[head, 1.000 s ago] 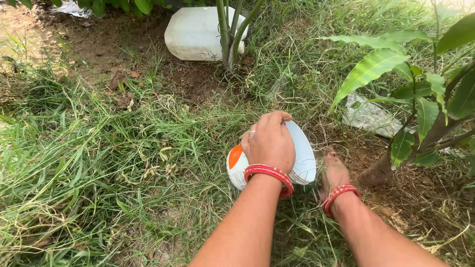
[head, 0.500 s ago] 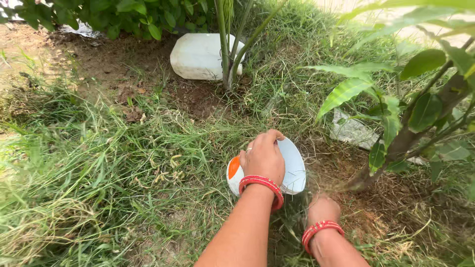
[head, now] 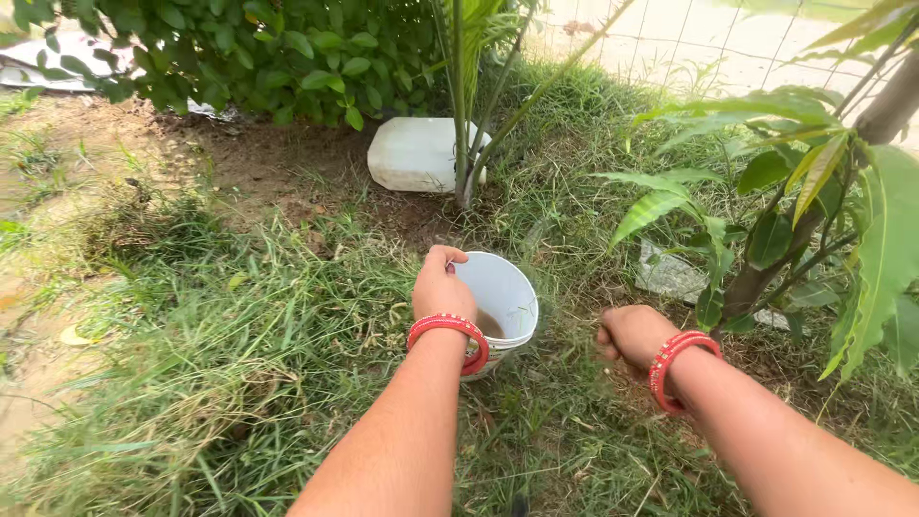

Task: The person pulls grass and weeds from the soil around a small tree by hand and places the collected grass into a small white bucket.

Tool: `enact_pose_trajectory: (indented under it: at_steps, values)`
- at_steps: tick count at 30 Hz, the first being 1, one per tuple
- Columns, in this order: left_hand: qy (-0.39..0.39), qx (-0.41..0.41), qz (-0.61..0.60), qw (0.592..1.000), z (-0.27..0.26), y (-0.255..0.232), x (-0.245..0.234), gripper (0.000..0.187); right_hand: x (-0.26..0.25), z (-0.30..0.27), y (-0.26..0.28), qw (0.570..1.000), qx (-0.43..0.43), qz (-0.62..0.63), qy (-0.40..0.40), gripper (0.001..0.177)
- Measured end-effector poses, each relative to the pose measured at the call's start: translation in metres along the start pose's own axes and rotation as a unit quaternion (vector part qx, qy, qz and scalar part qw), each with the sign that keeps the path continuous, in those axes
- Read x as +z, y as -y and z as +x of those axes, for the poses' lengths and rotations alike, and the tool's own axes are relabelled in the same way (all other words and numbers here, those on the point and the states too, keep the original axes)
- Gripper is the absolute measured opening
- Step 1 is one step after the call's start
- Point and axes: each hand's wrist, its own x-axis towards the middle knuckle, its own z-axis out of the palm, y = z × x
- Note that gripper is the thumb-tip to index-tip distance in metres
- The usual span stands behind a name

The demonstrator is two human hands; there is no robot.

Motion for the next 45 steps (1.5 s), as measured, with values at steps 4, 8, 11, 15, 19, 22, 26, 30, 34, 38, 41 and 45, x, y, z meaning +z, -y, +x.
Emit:
enact_pose_trajectory:
  at_steps: [4, 8, 11, 15, 19, 22, 26, 30, 34, 38, 41, 45]
  values:
    - [-0.031, 0.014, -0.025, 0.999, 0.020, 0.018, -0.042, 0.025, 0.008, -0.030, 0.055, 0.973, -0.060, -0.213, 0.057, 0.044]
    - [-0.045, -0.038, 0.013, 0.998, 0.034, 0.054, -0.091, 0.039, 0.027, -0.043, 0.148, 0.958, -0.127, -0.255, 0.022, 0.042]
    - [-0.106, -0.038, 0.003, 0.994, 0.047, 0.060, -0.138, 0.036, 0.058, -0.051, 0.215, 0.849, -0.291, -0.439, -0.045, 0.034]
    - [-0.185, -0.093, -0.114, 0.972, 0.048, 0.035, -0.193, 0.040, 0.096, -0.086, 0.266, 0.876, -0.328, -0.198, -0.292, 0.034]
    - [-0.291, -0.032, -0.161, 0.943, 0.053, 0.002, -0.228, 0.030, 0.148, -0.147, 0.268, 0.987, -0.134, -0.072, 0.052, 0.037]
    - [-0.318, -0.026, -0.256, 0.913, 0.055, -0.025, -0.242, 0.038, 0.157, -0.165, 0.268, 0.966, -0.121, -0.190, 0.126, 0.046]
    - [-0.278, -0.069, -0.343, 0.895, 0.026, -0.060, -0.241, 0.035, 0.156, -0.158, 0.266, 0.937, -0.104, -0.302, 0.138, 0.053]
    - [-0.213, -0.155, -0.445, 0.856, -0.001, -0.083, -0.233, 0.030, 0.128, -0.149, 0.280, 0.854, -0.252, -0.451, 0.056, 0.074]
    - [-0.211, -0.165, -0.443, 0.855, -0.004, -0.072, -0.205, 0.031, 0.098, -0.171, 0.285, 0.841, -0.313, -0.442, -0.013, 0.119]
    - [-0.170, -0.107, -0.361, 0.911, 0.015, -0.040, -0.151, 0.032, 0.087, -0.174, 0.275, 0.796, -0.395, -0.457, 0.031, 0.115]
    - [-0.139, -0.042, -0.345, 0.927, 0.036, -0.024, -0.105, 0.032, 0.080, -0.167, 0.249, 0.800, -0.339, -0.495, 0.011, 0.074]
    - [-0.082, 0.060, -0.329, 0.939, 0.047, -0.008, -0.053, 0.029, 0.047, -0.136, 0.218, 0.829, -0.303, -0.469, -0.024, 0.052]
